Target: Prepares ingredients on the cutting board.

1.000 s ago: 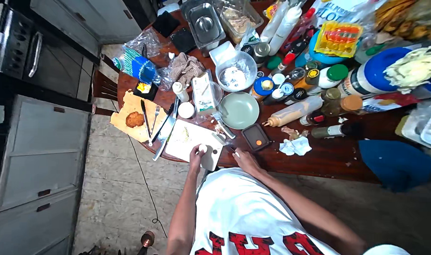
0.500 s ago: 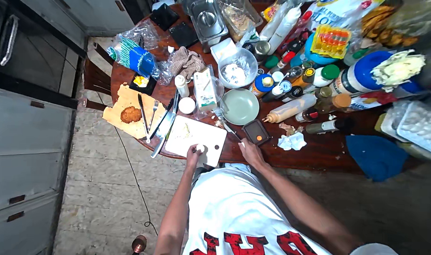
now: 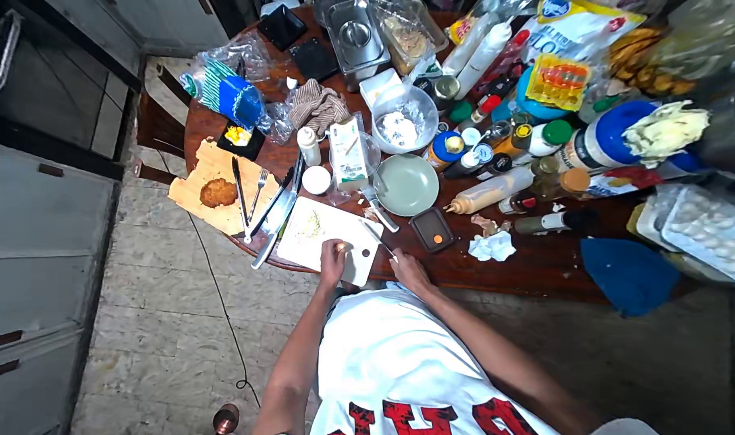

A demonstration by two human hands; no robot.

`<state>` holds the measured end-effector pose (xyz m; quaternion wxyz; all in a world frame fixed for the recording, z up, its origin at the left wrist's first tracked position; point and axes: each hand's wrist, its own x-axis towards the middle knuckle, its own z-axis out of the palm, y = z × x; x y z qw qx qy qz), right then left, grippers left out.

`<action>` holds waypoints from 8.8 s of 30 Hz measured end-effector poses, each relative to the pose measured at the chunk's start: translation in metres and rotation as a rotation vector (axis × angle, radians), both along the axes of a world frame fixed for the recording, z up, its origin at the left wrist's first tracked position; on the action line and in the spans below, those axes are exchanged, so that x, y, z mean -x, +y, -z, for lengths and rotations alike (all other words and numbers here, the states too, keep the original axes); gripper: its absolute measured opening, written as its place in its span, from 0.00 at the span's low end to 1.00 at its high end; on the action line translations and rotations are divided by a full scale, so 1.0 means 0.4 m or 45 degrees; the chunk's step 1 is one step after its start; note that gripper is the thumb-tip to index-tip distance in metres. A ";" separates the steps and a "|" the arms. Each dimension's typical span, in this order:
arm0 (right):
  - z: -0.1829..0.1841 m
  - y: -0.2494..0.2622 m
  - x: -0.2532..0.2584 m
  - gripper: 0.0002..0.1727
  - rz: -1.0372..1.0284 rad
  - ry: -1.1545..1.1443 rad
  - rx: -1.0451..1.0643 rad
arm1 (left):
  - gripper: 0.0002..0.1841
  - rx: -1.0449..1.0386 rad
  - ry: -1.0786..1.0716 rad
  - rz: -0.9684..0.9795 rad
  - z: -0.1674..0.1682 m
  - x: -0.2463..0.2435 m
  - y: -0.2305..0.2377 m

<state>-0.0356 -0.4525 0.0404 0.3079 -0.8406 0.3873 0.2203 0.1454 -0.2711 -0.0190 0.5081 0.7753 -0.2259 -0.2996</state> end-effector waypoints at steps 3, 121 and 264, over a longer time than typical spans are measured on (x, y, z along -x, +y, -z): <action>0.002 0.001 0.000 0.23 -0.027 0.021 -0.035 | 0.21 -0.100 -0.258 0.237 0.037 0.001 0.033; 0.059 0.154 -0.200 0.21 0.036 -0.038 -0.270 | 0.12 -0.254 -0.595 0.448 0.086 0.002 0.027; -0.139 -0.007 -0.145 0.17 -0.018 -0.667 -0.383 | 0.21 0.065 0.116 0.177 -0.275 0.018 -0.051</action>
